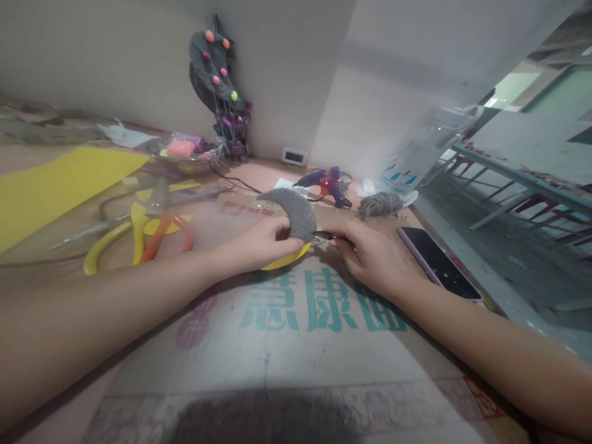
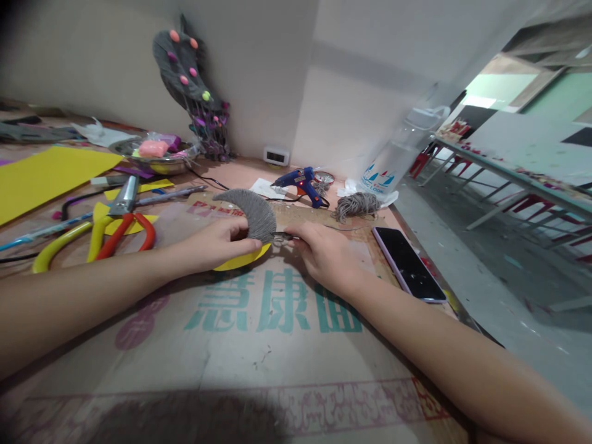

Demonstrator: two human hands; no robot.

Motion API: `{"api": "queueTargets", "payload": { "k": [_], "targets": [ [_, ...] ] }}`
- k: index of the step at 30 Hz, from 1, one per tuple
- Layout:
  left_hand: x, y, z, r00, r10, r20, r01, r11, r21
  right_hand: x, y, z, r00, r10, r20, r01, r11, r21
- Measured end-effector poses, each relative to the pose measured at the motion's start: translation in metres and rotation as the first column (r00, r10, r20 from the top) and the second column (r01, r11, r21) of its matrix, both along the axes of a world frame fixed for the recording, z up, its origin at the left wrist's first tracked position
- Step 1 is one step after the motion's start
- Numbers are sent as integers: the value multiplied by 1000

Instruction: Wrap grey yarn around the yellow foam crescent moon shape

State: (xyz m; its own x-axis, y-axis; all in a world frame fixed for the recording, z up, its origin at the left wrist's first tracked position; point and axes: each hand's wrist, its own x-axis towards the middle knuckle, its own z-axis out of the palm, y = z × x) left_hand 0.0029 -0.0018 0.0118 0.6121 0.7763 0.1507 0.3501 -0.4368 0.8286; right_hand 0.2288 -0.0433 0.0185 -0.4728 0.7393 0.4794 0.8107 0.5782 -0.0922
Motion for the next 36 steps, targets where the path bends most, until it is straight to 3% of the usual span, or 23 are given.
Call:
{"api": "queueTargets", "payload": {
  "k": [13,20,25,31,36],
  "targets": [
    [0,0,-1,1000,12,8,-13,1000,23,2,-1,-2,998,33,-47,-32,999,22],
    [-1,3,-5,1000,4,6,-4,1000,27,0,-4,-4,987,128,102,-136,988,74],
    [-1,3,-6,997,71,-39,-69,996,53,-2,-3,-5,993,99,58,-103,993,63],
    [-1,2,-4,1000,-9,21,9,1000,13,0,-1,-7,996,93,-7,-93,995,36],
    [-1,1,-4,1000,12,5,-12,1000,-2,1,-1,-8,993,105,45,-106,994,39]
  ]
}}
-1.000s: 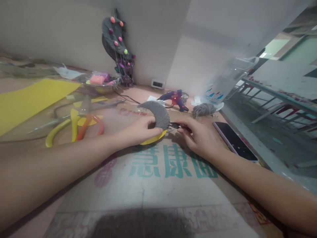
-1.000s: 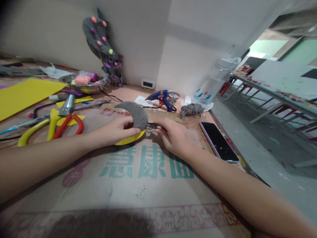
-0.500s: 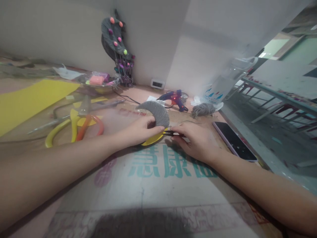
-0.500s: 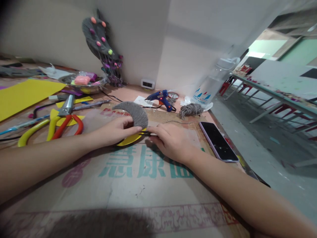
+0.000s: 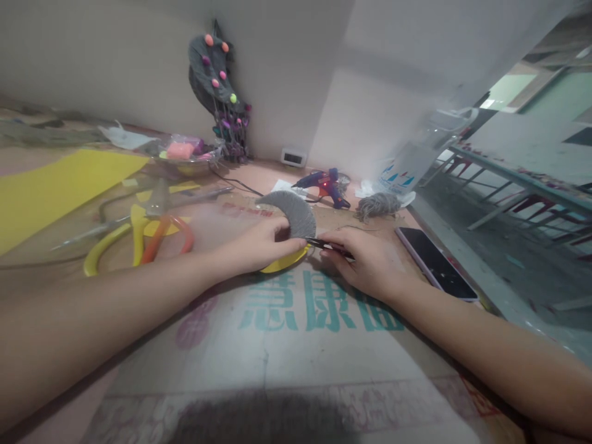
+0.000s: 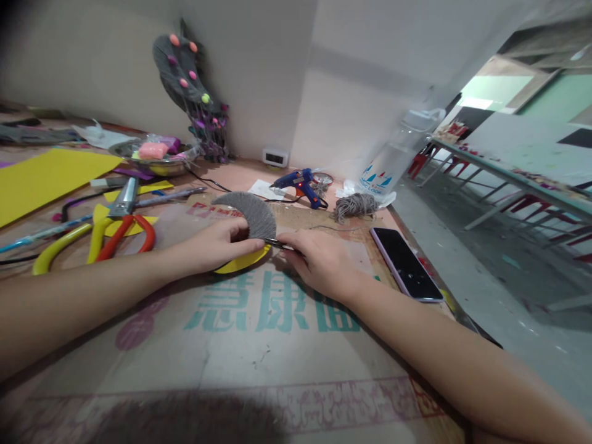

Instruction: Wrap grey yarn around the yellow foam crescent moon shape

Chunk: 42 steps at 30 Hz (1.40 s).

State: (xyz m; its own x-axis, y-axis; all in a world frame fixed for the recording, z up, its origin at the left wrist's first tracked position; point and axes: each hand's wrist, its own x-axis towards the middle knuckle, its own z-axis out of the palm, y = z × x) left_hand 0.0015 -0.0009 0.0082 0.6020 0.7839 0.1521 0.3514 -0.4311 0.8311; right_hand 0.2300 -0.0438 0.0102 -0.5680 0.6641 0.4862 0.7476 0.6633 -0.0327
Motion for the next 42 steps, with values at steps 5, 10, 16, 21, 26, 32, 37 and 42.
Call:
{"api": "queueTargets", "payload": {
  "k": [5,10,16,21,26,32,37,42],
  "targets": [
    [2,0,0,1000,5,27,-5,1000,-12,0,-3,3,998,-5,-62,5,1000,10],
    [4,-4,7,997,80,16,-79,995,-64,0,-3,3,983,-7,-183,8,1000,5],
    [3,-5,10,990,140,17,-136,982,-134,3,-2,4,985,-23,-172,22,1000,-7],
    [2,-3,5,994,98,50,-90,986,-138,1,0,3,990,-37,-139,38,999,0],
    [3,0,3,999,49,-13,-49,999,-16,-1,0,3,984,-82,-156,73,995,-62],
    [3,4,-2,999,-7,-53,10,998,54,-4,0,3,957,-137,-258,76,970,-231],
    [3,2,-5,994,-55,-99,65,993,101,-15,3,2,814,-323,-483,1,832,-555],
    [4,0,-3,992,-58,-110,72,989,127,-18,1,3,819,-276,-503,-107,787,-607]
  ]
}}
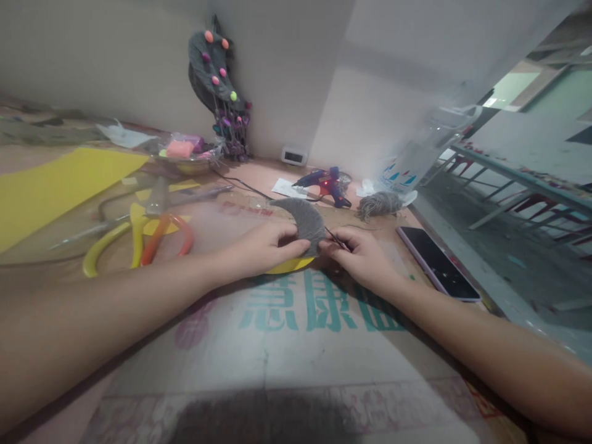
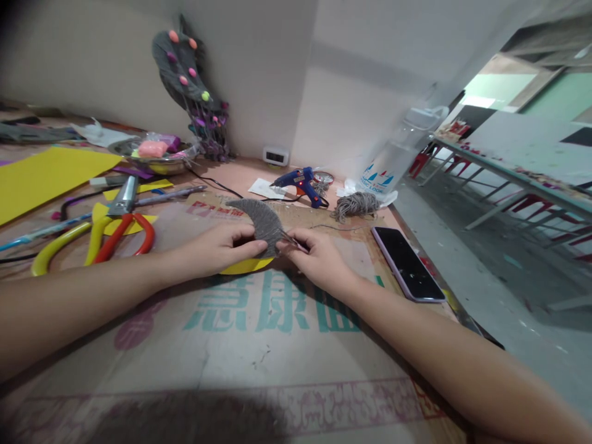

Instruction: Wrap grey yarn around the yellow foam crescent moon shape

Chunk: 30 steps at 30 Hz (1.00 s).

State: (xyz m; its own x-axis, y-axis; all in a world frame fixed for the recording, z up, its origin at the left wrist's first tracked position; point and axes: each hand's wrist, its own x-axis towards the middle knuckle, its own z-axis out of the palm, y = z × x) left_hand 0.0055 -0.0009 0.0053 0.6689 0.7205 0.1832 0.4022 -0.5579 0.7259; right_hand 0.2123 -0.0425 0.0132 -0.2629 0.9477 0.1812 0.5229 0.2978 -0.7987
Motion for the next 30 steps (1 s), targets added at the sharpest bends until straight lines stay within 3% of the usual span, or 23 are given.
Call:
{"api": "queueTargets", "payload": {
  "k": [7,20,30],
  "targets": [
    [-2,-1,1,996,-40,85,45,997,-57,2,-4,3,982,-117,-147,102,988,-112],
    [-3,-1,1,985,-47,164,67,991,-115,0,-4,2,936,-152,-317,98,979,-181],
    [-3,-1,1,992,-40,116,55,990,-131,2,-2,1,948,-161,-274,128,983,-135]
  ]
}}
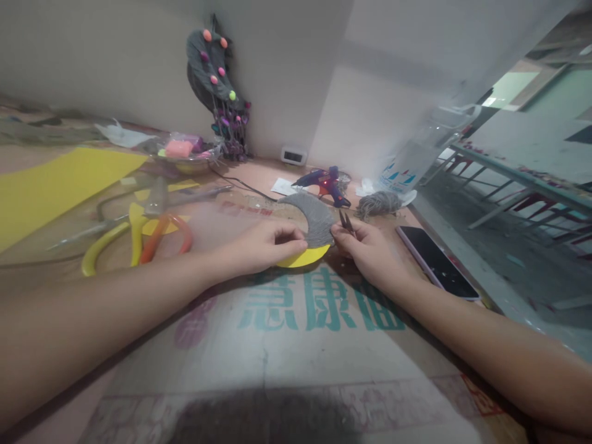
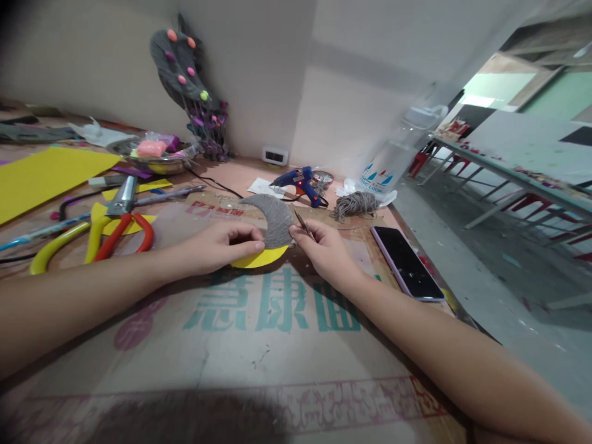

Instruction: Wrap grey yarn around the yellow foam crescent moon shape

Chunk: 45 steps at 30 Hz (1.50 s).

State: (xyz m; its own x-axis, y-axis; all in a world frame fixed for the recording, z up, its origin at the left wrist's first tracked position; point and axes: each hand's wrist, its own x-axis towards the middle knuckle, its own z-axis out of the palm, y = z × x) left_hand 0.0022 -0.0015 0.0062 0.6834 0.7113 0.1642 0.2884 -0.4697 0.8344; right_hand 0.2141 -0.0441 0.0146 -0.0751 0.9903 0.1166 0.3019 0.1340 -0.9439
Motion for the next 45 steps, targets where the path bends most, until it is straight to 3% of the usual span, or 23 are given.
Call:
{"api": "queueTargets", "payload": {
  "k": [14,22,32,45],
  "targets": [
    [-1,1,0,999,-31,34,31,1000,3,1,1,2,1000,-7,-16,7,1000,-4],
    [0,-4,4,999,6,-46,-6,1000,17,1,1,-1,999,4,-32,-4,1000,-7],
    [-2,1,-1,998,-31,-53,33,998,43,0,0,0,1000,4,-31,-6,999,-37],
    [-2,0,0,999,-46,0,46,998,37,1,3,0,998,15,-69,-19,998,-56]
  ]
}}
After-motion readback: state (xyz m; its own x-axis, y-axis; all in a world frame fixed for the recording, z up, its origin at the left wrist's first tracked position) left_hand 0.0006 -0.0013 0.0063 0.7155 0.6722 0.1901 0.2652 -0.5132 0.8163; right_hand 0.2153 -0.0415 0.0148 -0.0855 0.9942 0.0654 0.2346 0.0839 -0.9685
